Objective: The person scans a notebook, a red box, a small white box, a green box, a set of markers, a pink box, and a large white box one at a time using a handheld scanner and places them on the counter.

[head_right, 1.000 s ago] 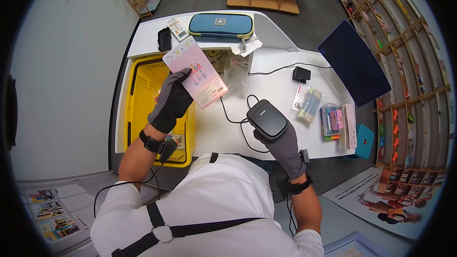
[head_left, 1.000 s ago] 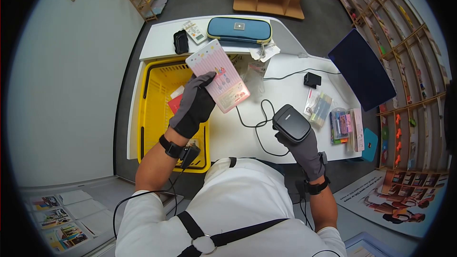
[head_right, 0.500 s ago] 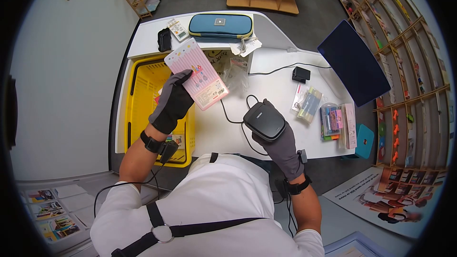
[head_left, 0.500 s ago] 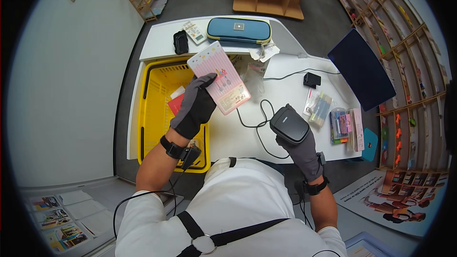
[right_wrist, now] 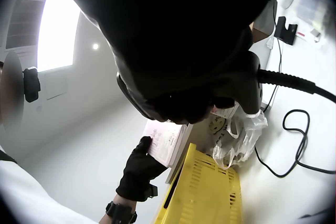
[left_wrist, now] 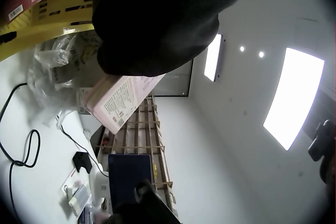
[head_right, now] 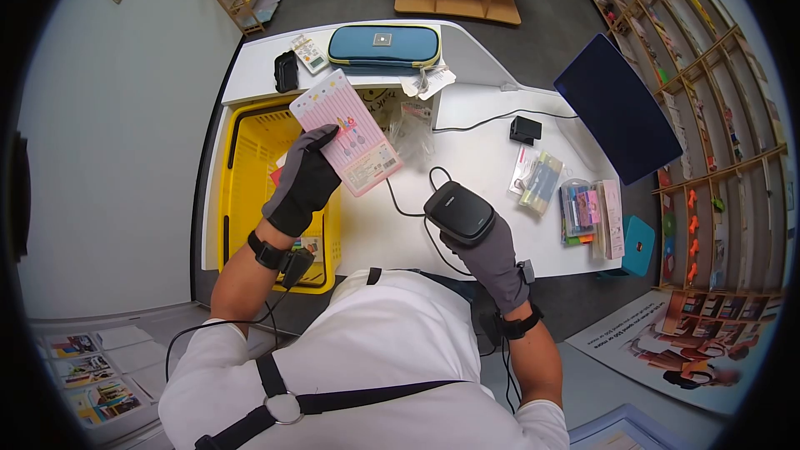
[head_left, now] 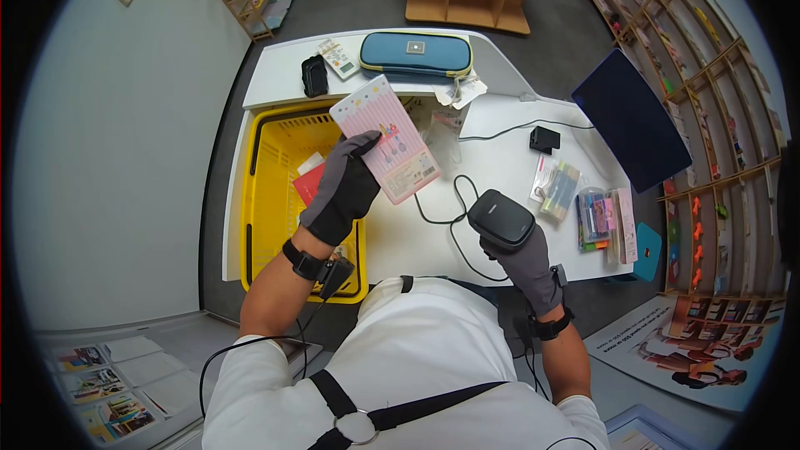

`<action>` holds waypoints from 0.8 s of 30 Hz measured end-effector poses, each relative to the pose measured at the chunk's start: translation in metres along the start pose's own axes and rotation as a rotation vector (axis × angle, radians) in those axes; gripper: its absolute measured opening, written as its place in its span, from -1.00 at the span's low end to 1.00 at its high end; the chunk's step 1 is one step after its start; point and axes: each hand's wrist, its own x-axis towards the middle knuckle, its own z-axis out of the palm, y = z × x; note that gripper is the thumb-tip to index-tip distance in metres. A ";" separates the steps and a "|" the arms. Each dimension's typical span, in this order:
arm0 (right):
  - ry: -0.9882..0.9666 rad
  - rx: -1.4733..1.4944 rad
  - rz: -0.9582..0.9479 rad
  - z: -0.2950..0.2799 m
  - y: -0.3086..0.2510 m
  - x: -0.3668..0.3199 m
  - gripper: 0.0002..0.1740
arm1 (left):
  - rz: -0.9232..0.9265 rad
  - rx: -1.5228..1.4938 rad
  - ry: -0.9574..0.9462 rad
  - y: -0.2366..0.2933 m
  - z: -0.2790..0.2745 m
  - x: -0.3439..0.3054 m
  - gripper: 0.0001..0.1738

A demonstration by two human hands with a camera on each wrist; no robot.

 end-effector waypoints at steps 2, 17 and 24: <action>-0.029 0.028 0.050 0.000 -0.002 -0.001 -0.62 | -0.009 -0.002 0.010 0.000 0.001 -0.001 -0.63; 0.004 0.503 0.222 0.003 -0.022 0.004 -0.77 | -0.096 -0.066 0.000 0.002 0.012 -0.007 -0.61; 0.005 0.351 0.138 0.007 -0.021 0.006 -0.67 | -0.094 -0.051 0.024 -0.002 0.017 -0.009 -0.64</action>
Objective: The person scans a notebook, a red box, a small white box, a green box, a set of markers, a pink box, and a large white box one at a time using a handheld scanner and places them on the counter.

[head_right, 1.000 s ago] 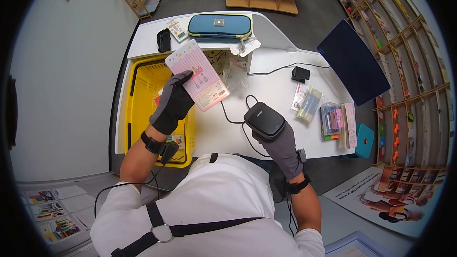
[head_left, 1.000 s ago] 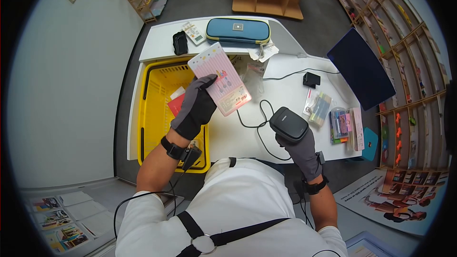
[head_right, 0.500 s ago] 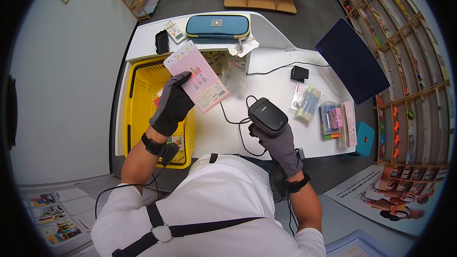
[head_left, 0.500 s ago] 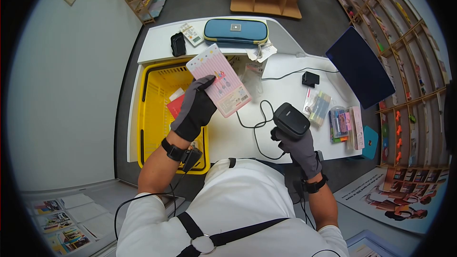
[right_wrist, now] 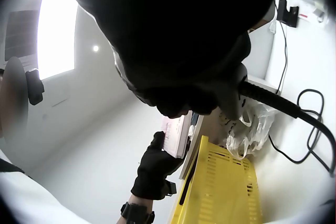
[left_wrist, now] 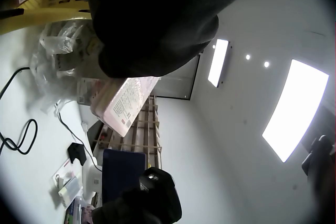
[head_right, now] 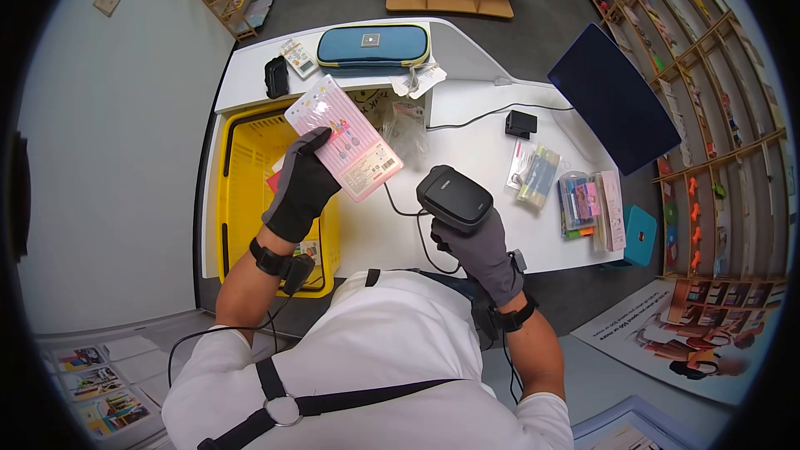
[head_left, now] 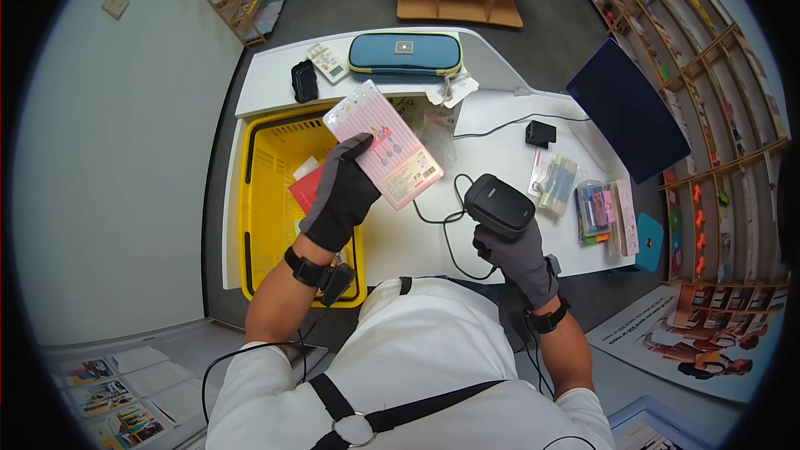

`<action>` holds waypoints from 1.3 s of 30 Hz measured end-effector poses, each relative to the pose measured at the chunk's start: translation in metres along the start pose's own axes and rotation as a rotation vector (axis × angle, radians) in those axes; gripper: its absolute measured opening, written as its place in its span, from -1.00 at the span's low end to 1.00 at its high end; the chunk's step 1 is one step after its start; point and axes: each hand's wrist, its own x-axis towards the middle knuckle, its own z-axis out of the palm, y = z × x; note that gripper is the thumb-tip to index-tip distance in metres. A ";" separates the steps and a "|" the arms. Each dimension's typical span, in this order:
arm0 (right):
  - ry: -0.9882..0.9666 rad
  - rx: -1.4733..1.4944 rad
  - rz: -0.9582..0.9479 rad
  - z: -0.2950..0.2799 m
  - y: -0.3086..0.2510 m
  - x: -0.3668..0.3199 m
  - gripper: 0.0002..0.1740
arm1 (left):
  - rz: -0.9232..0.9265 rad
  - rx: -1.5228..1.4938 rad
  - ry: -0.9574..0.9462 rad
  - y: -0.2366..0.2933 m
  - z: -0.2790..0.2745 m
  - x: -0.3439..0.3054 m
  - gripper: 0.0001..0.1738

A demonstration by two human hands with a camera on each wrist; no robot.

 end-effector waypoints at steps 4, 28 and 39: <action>-0.014 -0.041 -0.057 0.001 0.010 0.005 -0.66 | 0.003 0.021 0.019 -0.002 -0.001 0.001 -0.64; 0.327 -0.410 0.155 -0.064 0.184 0.089 -0.44 | 0.049 0.133 -0.018 -0.004 -0.016 -0.006 -0.68; 0.283 -0.665 0.178 -0.042 0.172 0.101 -0.38 | -0.090 0.027 -0.051 -0.024 0.012 -0.020 -0.64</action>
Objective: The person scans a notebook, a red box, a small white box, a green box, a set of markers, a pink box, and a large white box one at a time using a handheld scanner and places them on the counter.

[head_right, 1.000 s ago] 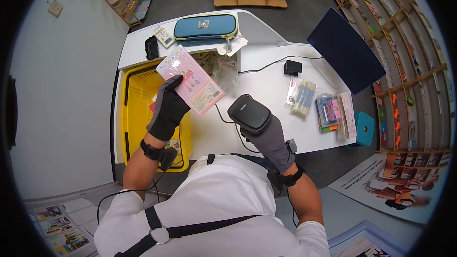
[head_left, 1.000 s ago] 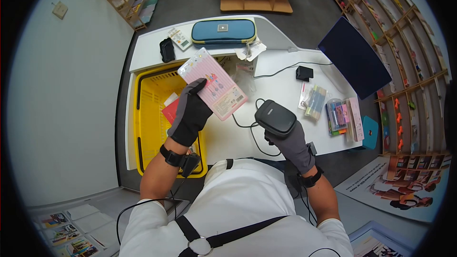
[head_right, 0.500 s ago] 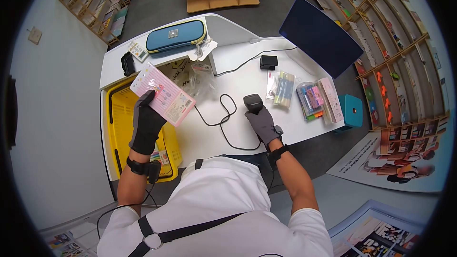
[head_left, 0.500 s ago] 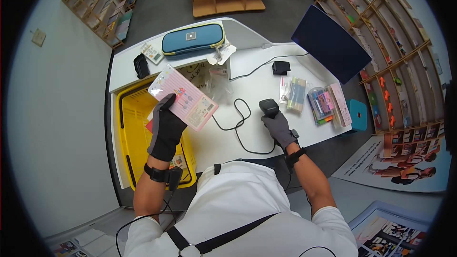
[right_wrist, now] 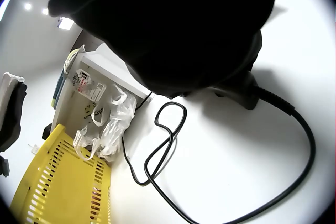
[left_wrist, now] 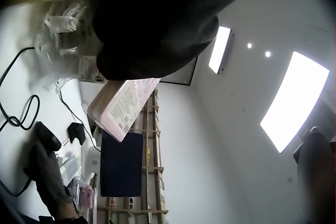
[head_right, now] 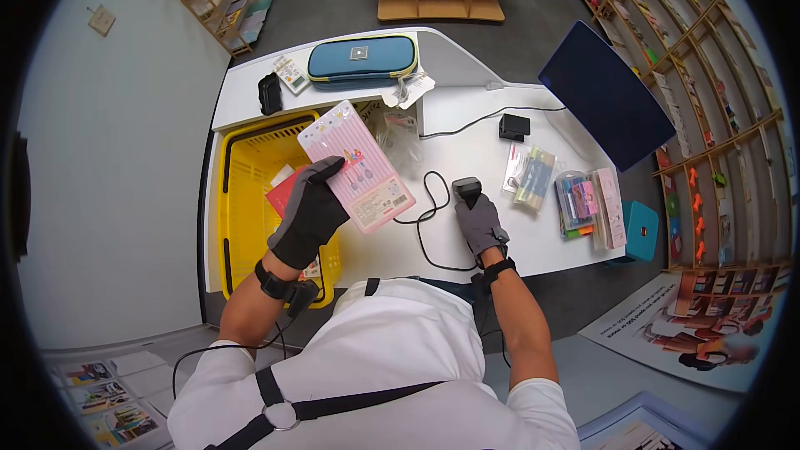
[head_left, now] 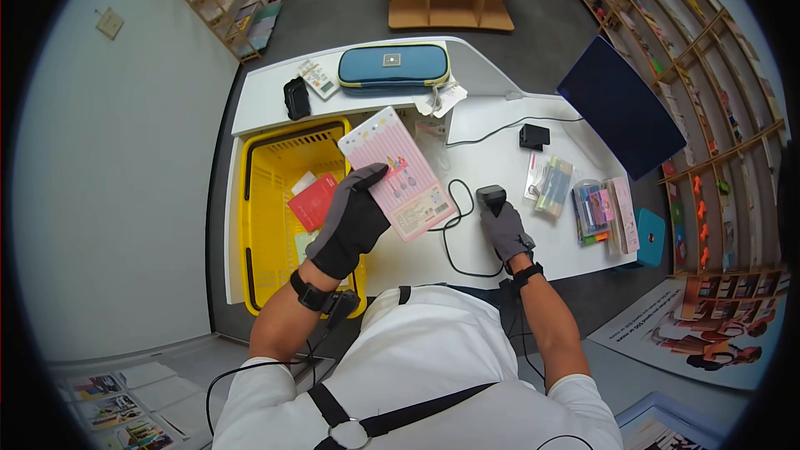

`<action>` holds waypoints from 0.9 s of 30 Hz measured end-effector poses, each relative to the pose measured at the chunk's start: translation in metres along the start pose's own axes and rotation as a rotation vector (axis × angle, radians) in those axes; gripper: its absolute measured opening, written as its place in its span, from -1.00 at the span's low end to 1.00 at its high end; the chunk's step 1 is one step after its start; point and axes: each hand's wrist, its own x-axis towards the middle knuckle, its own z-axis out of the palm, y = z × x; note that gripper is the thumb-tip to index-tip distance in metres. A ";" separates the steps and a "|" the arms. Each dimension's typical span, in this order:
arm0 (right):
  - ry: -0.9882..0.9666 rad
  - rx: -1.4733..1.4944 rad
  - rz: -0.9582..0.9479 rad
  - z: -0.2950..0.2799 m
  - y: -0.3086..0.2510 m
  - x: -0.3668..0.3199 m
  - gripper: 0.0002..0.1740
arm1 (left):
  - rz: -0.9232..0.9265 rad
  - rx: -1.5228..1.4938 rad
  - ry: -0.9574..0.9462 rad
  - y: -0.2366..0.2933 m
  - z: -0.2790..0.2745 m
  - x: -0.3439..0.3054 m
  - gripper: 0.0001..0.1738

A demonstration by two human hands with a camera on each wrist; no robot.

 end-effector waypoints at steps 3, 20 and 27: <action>-0.040 0.000 0.042 -0.007 -0.004 -0.003 -0.35 | -0.052 -0.025 -0.028 -0.001 0.005 -0.001 -0.64; 0.057 0.427 -0.293 -0.086 -0.067 -0.066 -0.13 | -0.153 0.000 -0.045 -0.015 0.023 0.002 -0.60; -0.682 0.936 -0.072 -0.111 -0.111 -0.099 -0.34 | -0.263 0.057 -0.041 -0.048 0.028 0.012 -0.56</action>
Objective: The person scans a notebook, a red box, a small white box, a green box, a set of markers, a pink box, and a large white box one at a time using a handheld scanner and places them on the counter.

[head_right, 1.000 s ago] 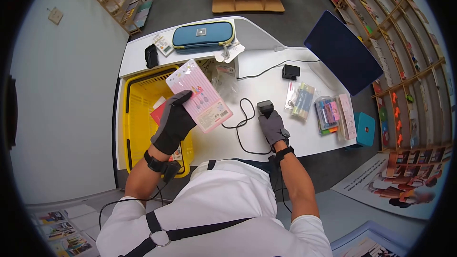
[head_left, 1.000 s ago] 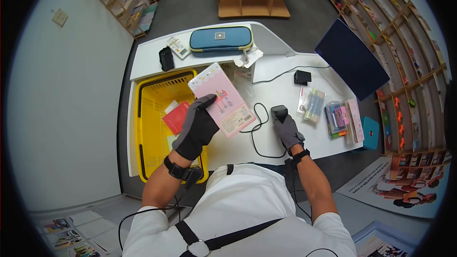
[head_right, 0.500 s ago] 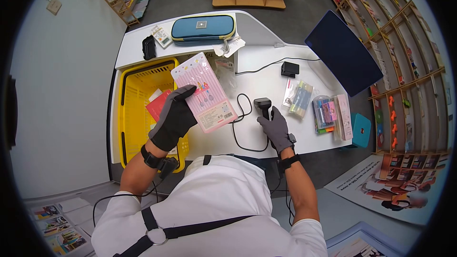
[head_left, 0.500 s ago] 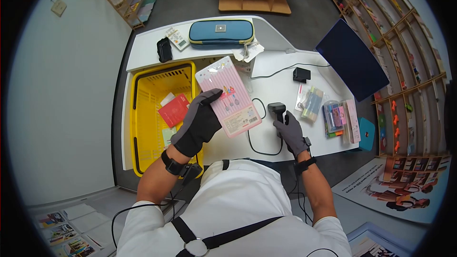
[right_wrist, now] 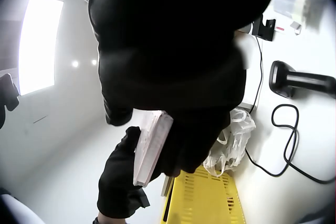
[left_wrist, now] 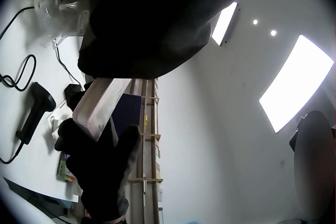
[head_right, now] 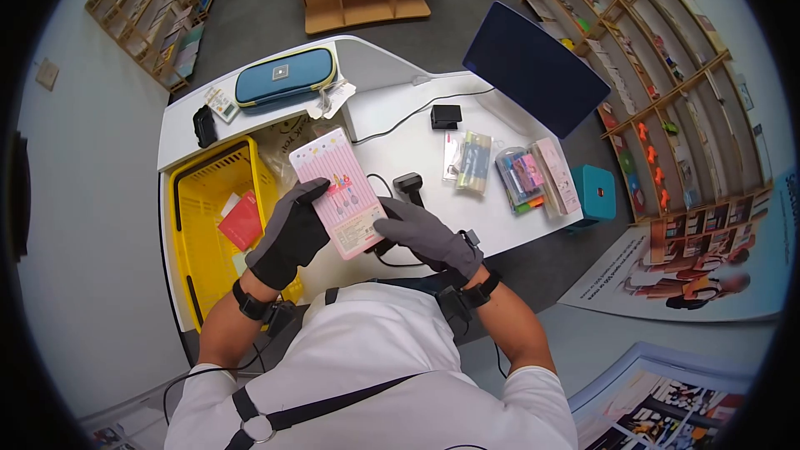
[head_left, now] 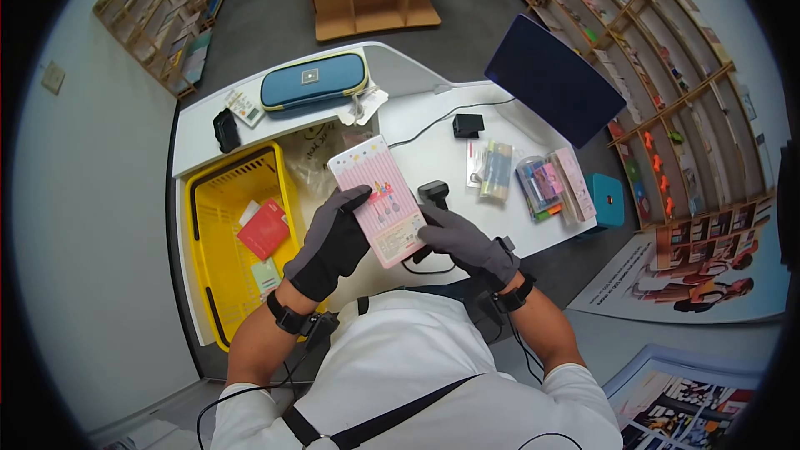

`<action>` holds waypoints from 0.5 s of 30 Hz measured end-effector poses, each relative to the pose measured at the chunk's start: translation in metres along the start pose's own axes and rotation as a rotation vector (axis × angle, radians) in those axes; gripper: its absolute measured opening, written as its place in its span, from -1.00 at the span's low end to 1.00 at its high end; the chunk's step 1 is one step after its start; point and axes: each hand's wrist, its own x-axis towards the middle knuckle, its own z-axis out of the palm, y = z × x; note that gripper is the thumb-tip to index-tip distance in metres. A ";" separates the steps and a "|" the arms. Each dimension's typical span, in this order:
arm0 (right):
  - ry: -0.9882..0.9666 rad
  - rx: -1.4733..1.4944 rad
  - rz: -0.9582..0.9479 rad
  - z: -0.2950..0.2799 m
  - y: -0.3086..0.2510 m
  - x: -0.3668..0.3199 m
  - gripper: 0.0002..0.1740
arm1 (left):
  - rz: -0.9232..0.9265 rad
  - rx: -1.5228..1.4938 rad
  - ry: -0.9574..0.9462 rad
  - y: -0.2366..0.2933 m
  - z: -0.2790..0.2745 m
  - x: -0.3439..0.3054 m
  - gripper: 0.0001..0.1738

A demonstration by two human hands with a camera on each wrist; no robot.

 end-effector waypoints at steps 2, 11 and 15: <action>-0.029 -0.190 0.078 -0.001 -0.003 -0.001 -0.34 | -0.016 0.027 -0.016 -0.003 0.003 0.001 -0.57; 0.244 0.090 -0.043 -0.061 0.039 -0.007 -0.49 | 0.144 0.175 -0.132 0.009 -0.007 -0.004 -0.46; 0.576 0.102 -0.120 -0.117 0.051 0.001 -0.60 | 0.159 0.158 -0.111 0.029 -0.014 -0.018 -0.39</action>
